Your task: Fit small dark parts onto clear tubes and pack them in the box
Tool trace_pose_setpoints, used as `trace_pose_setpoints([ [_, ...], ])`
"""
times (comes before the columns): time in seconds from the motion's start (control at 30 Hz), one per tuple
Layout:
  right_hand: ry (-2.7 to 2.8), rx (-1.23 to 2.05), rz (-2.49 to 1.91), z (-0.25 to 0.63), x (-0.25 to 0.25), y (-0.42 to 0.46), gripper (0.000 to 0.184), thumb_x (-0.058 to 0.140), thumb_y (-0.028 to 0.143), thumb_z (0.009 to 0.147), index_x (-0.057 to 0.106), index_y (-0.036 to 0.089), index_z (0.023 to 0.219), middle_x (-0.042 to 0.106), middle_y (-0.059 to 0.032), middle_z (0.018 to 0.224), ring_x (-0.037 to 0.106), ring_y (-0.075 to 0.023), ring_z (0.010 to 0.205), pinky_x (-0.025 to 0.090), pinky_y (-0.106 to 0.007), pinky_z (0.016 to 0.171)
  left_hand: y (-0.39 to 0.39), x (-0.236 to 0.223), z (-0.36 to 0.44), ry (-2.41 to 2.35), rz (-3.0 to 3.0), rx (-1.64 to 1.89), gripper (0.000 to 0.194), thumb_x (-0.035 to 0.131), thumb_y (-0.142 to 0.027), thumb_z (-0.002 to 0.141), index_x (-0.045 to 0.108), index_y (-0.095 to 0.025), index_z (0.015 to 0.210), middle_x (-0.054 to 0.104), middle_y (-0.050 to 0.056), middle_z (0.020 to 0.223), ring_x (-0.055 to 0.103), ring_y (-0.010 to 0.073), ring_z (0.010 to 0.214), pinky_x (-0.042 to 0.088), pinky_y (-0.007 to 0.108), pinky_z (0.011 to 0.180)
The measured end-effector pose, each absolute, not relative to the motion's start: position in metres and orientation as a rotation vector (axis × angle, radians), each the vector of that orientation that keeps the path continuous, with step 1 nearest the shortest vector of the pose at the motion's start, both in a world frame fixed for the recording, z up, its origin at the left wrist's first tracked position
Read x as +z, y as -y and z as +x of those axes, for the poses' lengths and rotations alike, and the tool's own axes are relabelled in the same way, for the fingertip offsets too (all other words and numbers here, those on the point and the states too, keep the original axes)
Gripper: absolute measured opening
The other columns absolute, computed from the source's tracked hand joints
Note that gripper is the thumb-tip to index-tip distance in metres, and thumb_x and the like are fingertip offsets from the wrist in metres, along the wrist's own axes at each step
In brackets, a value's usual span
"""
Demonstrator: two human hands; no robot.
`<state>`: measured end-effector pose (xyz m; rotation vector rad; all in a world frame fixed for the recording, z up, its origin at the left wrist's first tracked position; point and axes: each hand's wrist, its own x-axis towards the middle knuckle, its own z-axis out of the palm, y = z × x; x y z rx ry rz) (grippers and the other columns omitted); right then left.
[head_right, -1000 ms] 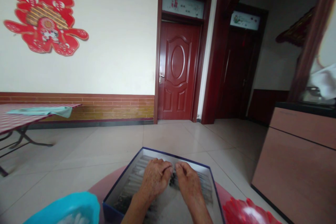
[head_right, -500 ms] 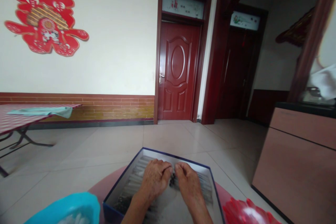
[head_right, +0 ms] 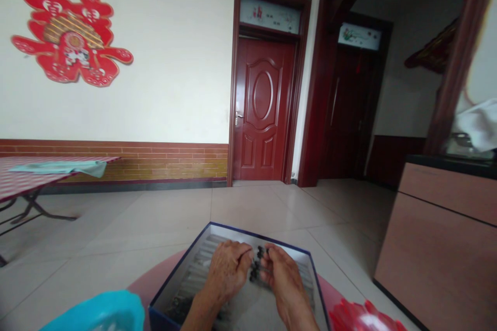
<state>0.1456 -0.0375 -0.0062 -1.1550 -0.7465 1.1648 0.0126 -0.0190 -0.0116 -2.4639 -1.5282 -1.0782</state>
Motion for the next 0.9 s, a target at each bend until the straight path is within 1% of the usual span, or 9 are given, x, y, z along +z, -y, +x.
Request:
trace_pose_setpoints([
  [0.1, 0.667, 1.303, -1.075, 0.1445, -0.0057, 0.0377, 0.027, 0.069, 0.038, 0.060, 0.060, 0.017, 0.075, 0.061, 0.0006, 0.068, 0.055, -0.0094, 0.058, 0.041, -0.019, 0.049, 0.0191, -0.0111, 0.0125, 1.517, -2.467, -1.086, 0.026, 0.039, -0.026, 0.085, 0.063, -0.024, 0.077, 0.064, 0.002, 0.073, 0.056, 0.0189, 0.075, 0.035, 0.031, 0.070],
  [0.2, 0.757, 1.310, -1.064, 0.1426, -0.0061, 0.0371, 0.026, 0.068, 0.039, 0.063, 0.058, 0.016, 0.070, 0.057, 0.0031, 0.063, 0.048, -0.0057, 0.052, 0.035, -0.016, 0.044, 0.0198, -0.0094, 0.0120, 1.519, -2.469, -1.067, 0.025, 0.040, -0.025, 0.085, 0.063, -0.024, 0.076, 0.064, 0.001, 0.072, 0.056, 0.0190, 0.074, 0.035, 0.031, 0.069],
  [0.33, 1.007, 1.167, -1.168, 0.1408, -0.0066, 0.0372, 0.028, 0.063, 0.042, 0.066, 0.063, 0.016, 0.076, 0.045, 0.0074, 0.047, 0.037, -0.0055, 0.042, 0.025, -0.018, 0.038, 0.0199, -0.0098, 0.0116, 1.514, -2.473, -1.047, 0.024, 0.041, -0.027, 0.085, 0.063, -0.024, 0.075, 0.064, 0.002, 0.071, 0.055, 0.0193, 0.073, 0.036, 0.031, 0.069],
  [0.4, 1.046, 1.062, -1.289, 0.1409, -0.0056, 0.0370, 0.029, 0.062, 0.041, 0.064, 0.066, 0.016, 0.080, 0.045, 0.0074, 0.042, 0.038, -0.0073, 0.039, 0.026, -0.020, 0.038, 0.0194, -0.0111, 0.0117, 1.501, -2.481, -1.058, 0.024, 0.041, -0.027, 0.085, 0.063, -0.024, 0.076, 0.063, 0.002, 0.071, 0.055, 0.0193, 0.073, 0.036, 0.031, 0.070],
  [0.47, 1.059, 0.936, -1.393, 0.1413, -0.0034, 0.0366, 0.028, 0.062, 0.040, 0.061, 0.068, 0.017, 0.077, 0.049, 0.0056, 0.042, 0.042, -0.0097, 0.040, 0.028, -0.022, 0.039, 0.0186, -0.0122, 0.0120, 1.467, -2.502, -1.093, 0.024, 0.040, -0.027, 0.085, 0.064, -0.024, 0.079, 0.064, 0.002, 0.073, 0.055, 0.0190, 0.073, 0.037, 0.031, 0.070],
  [0.57, 1.088, 0.790, -1.417, 0.1418, 0.0008, 0.0367, 0.023, 0.063, 0.039, 0.058, 0.068, 0.018, 0.067, 0.061, 0.0011, 0.053, 0.051, -0.0129, 0.049, 0.036, -0.023, 0.044, 0.0174, -0.0126, 0.0125, 1.378, -2.550, -1.185, 0.027, 0.037, -0.025, 0.086, 0.063, -0.027, 0.094, 0.064, 0.002, 0.076, 0.055, 0.0177, 0.074, 0.038, 0.030, 0.071],
  [0.67, 1.073, 0.775, -1.389, 0.1424, 0.0025, 0.0378, 0.024, 0.064, 0.041, 0.059, 0.066, 0.018, 0.065, 0.060, 0.0013, 0.054, 0.050, -0.0121, 0.051, 0.036, -0.023, 0.046, 0.0171, -0.0111, 0.0118, 1.328, -2.570, -1.236, 0.030, 0.037, -0.023, 0.086, 0.060, -0.031, 0.104, 0.064, 0.001, 0.078, 0.055, 0.0177, 0.075, 0.038, 0.030, 0.071],
  [0.8, 0.917, 0.968, -1.301, 0.1446, -0.0016, 0.0380, 0.028, 0.061, 0.047, 0.063, 0.057, 0.019, 0.065, 0.037, 0.0095, 0.040, 0.031, -0.0067, 0.038, 0.023, -0.020, 0.039, 0.0182, -0.0074, 0.0089, 1.404, -2.520, -1.236, 0.023, 0.042, -0.033, 0.086, 0.065, -0.032, 0.091, 0.063, 0.001, 0.073, 0.054, 0.0184, 0.074, 0.035, 0.031, 0.071],
  [0.9, 0.799, 0.996, -1.171, 0.1457, -0.0055, 0.0368, 0.030, 0.062, 0.047, 0.064, 0.049, 0.020, 0.063, 0.033, 0.0109, 0.043, 0.028, -0.0057, 0.039, 0.020, -0.019, 0.038, 0.0182, -0.0058, 0.0079, 1.479, -2.465, -1.237, 0.023, 0.046, -0.035, 0.084, 0.066, -0.029, 0.075, 0.063, 0.000, 0.068, 0.054, 0.0178, 0.071, 0.034, 0.031, 0.071],
])
